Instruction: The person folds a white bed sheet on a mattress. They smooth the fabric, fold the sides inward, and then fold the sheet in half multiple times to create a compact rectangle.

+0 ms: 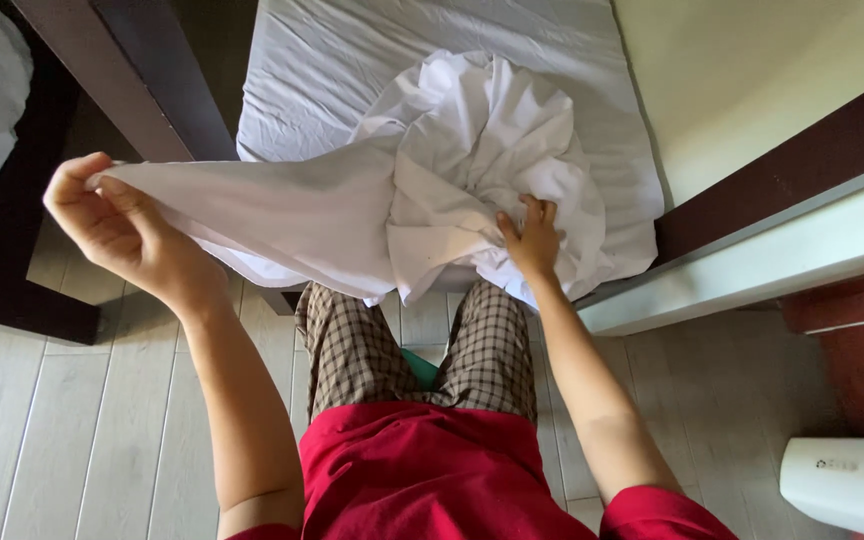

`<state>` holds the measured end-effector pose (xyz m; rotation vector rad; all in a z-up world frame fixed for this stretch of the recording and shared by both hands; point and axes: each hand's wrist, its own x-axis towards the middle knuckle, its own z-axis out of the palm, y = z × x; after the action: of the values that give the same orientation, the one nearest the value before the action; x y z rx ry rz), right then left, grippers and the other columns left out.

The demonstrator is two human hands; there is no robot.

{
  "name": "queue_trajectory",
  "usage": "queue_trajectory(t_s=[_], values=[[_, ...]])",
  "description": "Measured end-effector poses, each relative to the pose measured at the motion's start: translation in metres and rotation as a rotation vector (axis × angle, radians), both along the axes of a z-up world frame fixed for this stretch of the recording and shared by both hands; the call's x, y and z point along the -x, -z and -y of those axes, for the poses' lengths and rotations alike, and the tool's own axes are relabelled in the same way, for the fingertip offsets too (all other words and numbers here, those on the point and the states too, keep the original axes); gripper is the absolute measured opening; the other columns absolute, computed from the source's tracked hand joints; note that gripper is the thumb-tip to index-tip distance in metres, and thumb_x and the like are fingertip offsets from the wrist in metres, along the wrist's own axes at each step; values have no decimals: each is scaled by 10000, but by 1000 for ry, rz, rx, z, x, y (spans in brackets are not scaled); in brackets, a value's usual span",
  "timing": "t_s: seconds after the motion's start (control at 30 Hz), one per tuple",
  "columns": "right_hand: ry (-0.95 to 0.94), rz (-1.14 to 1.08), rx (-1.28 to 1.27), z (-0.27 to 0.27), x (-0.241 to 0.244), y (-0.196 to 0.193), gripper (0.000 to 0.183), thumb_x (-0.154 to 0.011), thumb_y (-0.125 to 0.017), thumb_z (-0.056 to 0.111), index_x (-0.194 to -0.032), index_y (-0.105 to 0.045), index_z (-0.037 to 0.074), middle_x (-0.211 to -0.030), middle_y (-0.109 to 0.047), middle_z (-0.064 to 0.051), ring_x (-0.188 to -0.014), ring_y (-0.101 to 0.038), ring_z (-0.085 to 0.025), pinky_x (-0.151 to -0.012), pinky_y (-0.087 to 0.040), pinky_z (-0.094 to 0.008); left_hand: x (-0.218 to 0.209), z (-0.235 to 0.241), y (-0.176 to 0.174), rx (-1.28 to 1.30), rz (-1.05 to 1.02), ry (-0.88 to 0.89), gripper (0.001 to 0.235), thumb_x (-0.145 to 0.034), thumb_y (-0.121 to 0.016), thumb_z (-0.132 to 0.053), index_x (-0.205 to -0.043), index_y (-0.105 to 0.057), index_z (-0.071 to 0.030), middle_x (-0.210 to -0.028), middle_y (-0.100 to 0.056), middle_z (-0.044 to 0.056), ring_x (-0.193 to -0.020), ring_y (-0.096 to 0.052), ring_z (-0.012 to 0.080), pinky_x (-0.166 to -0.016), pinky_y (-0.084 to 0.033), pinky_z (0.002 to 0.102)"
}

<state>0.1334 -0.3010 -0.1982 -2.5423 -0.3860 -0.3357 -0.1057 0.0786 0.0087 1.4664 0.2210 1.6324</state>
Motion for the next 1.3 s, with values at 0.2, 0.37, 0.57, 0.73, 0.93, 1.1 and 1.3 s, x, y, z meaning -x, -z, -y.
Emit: queue_trajectory(t_s=[0.2,0.37,0.57,0.73,0.93,1.1,1.3], values=[[-171,191,-583,-29,52,-41,146,-1071,-544,180,-1136,-593,59,-1025,-665,-86,-873,-632,-197,-738,-506,-300,0,3,13,-56,-73,39,132,-1107,-428,23,-1191,-508,-39,-1138,-519,101,-1070,-520,225,-998,-411,342],[-181,98,-268,-32,48,-42,241,-1080,-518,255,-1100,-632,43,-1051,-652,-91,-734,-637,-163,-539,-511,-256,0,11,23,6,-116,51,104,-1113,-436,-15,-1168,-520,-42,-1127,-511,81,-1002,-486,187,-928,-395,306],[-123,-71,-544,-24,39,-32,383,-1079,-484,432,-1171,-665,108,-1037,-604,-60,-961,-602,-204,-805,-529,-342,-4,27,31,-27,-160,222,179,-1117,-475,-19,-1287,-508,25,-1240,-517,175,-1034,-545,253,-942,-447,369],[-354,-73,-924,-34,62,-145,482,-1121,-338,500,-1169,-569,80,-601,-371,-7,-489,-454,-105,-532,-423,-212,-18,77,37,-26,-402,578,367,-939,-517,36,-1294,-609,66,-1189,-603,261,-1006,-638,409,-927,-516,508],[-589,-113,-1039,-48,84,-213,630,-1064,-376,553,-1201,-537,-41,-730,-453,-96,-555,-474,-125,-599,-515,-287,-65,181,61,-182,-624,1050,873,-833,-656,-99,-1612,-262,-67,-933,-723,244,-785,-671,519,-733,-517,579],[-546,42,-675,-50,92,-230,621,-1070,-365,564,-1104,-639,8,-762,-656,-125,-683,-690,-210,-685,-554,-330,-103,202,89,-115,-733,804,344,-846,-695,-283,-1188,-725,-281,-690,-660,37,-650,-697,310,-649,-551,440],[-531,261,-160,-13,56,-192,400,-875,-727,503,-1060,-713,148,-889,-762,-44,-879,-746,-277,-811,-590,-383,-110,152,89,87,-561,703,157,-906,-658,-137,-1011,-748,-210,-638,-587,13,-595,-539,140,-606,-453,281]])
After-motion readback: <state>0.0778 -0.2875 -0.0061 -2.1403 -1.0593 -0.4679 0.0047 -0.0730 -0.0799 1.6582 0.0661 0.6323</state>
